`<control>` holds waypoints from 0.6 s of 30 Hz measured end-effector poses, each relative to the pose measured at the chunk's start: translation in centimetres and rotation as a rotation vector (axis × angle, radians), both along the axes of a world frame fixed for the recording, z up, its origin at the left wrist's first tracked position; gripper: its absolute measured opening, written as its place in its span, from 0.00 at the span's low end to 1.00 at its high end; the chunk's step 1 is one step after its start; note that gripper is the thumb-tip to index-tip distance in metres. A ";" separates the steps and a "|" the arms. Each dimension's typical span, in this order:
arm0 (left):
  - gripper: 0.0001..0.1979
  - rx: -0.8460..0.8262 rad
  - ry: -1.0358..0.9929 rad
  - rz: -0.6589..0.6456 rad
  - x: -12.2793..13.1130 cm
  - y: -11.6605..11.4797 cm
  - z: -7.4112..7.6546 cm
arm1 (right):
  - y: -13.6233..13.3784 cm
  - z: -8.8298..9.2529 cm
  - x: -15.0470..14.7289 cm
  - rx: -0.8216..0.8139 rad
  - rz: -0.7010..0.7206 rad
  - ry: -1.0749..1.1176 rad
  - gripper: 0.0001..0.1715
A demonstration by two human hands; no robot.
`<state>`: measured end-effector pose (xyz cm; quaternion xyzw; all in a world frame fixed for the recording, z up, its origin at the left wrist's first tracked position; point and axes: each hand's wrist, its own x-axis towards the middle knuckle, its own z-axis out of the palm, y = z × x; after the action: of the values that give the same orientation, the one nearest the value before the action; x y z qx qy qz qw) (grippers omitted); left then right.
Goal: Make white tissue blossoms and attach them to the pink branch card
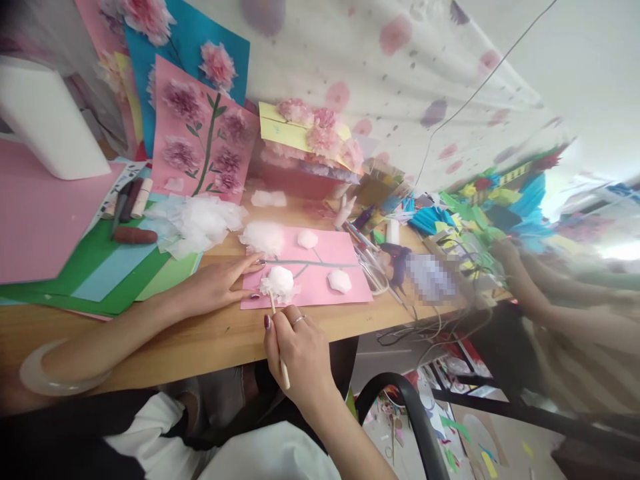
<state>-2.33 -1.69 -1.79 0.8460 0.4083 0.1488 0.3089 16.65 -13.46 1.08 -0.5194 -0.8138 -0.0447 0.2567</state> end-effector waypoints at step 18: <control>0.33 0.029 0.005 -0.013 -0.2 -0.1 -0.1 | -2.9 -1.1 3.2 0.111 -0.133 0.557 0.20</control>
<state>-2.53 -1.82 -1.89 0.8532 0.4016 0.1508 0.2966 19.87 -16.36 0.01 -0.5492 -0.6725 0.0383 0.4947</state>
